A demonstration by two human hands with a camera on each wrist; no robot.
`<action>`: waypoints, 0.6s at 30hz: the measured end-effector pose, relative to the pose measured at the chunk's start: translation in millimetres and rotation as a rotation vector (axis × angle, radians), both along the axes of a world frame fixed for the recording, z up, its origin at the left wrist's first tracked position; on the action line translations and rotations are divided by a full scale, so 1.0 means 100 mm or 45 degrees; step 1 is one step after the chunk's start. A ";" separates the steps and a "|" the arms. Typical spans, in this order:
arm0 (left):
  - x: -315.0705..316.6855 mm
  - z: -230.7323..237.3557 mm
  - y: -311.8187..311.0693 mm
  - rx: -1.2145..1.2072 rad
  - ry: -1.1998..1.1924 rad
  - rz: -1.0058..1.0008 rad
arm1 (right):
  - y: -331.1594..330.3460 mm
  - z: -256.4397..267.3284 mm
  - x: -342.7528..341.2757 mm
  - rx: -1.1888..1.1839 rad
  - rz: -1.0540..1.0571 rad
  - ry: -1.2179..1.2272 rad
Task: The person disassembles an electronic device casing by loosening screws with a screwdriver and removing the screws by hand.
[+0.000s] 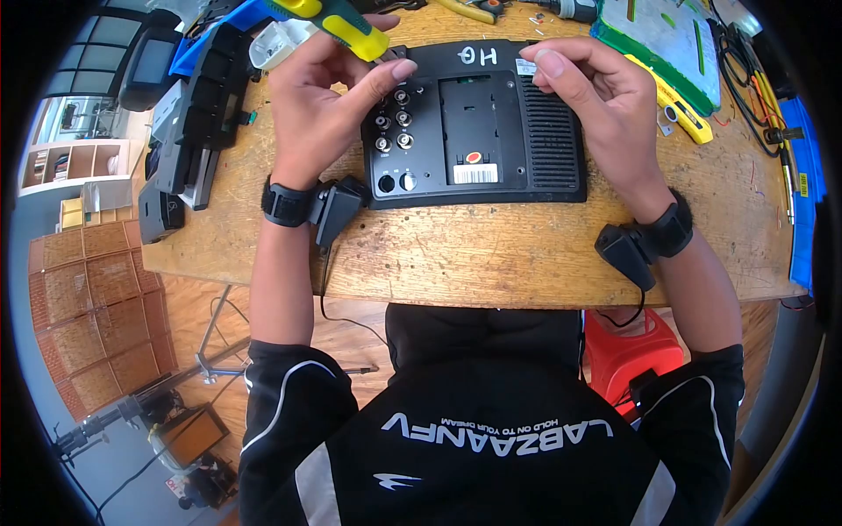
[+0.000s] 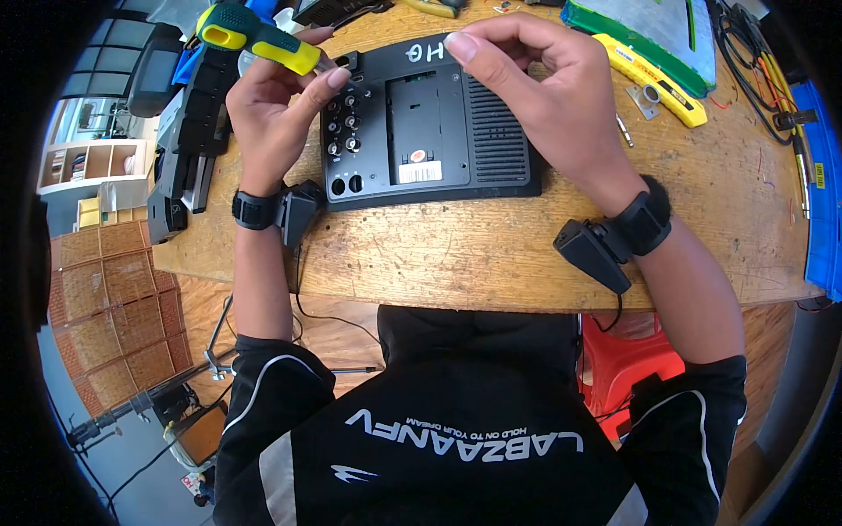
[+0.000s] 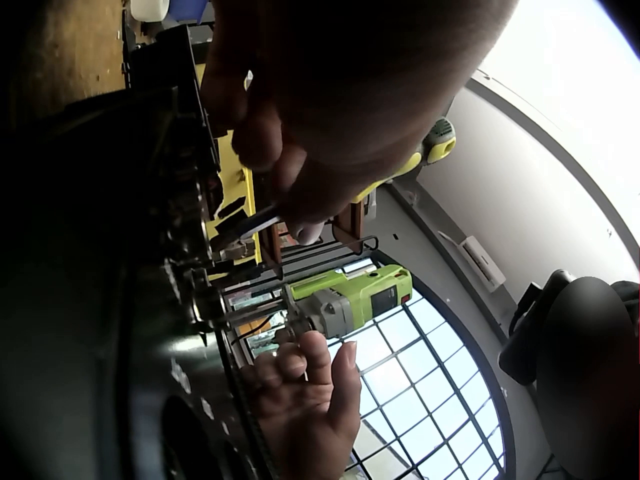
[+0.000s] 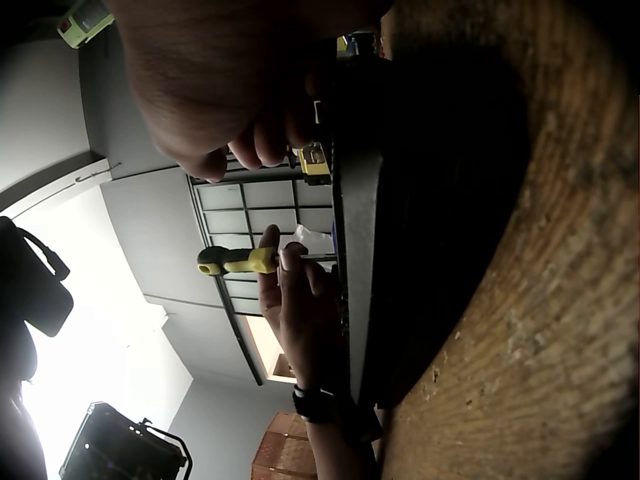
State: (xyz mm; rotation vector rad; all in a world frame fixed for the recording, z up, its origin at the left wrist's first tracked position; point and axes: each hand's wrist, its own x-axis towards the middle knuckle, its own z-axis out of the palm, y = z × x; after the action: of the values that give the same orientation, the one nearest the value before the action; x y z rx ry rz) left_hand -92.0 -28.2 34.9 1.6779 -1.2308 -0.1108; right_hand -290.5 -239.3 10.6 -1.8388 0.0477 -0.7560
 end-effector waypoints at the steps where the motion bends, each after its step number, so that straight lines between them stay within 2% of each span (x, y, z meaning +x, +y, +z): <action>1: 0.00 0.01 0.01 0.033 -0.049 -0.014 | 0.00 0.00 0.00 -0.002 -0.002 0.001; 5: -0.05 0.02 -0.04 -0.039 0.016 0.016 | -0.04 -0.06 0.01 0.061 0.003 -0.018; 7: -0.11 0.08 -0.04 -0.015 0.205 -0.063 | -0.04 -0.06 0.01 0.061 0.002 -0.016; 11: -0.06 0.03 -0.04 -0.019 0.188 -0.109 | 0.00 0.00 0.00 -0.003 -0.002 -0.002; 13: -0.05 0.01 -0.04 0.018 0.070 0.017 | 0.01 0.00 0.00 0.010 0.002 0.005; 17: 0.03 -0.04 -0.01 -0.012 0.040 -0.030 | -0.01 -0.01 0.00 0.018 0.000 0.012; 18: -0.03 0.03 -0.05 -0.052 0.072 0.026 | -0.02 -0.04 0.01 0.060 -0.001 0.010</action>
State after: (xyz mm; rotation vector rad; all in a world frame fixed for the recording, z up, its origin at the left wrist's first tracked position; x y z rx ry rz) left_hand -95.3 -33.2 37.7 1.6407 -1.1665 -0.1191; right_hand -289.8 -241.8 6.5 -1.7970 0.0706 -0.7421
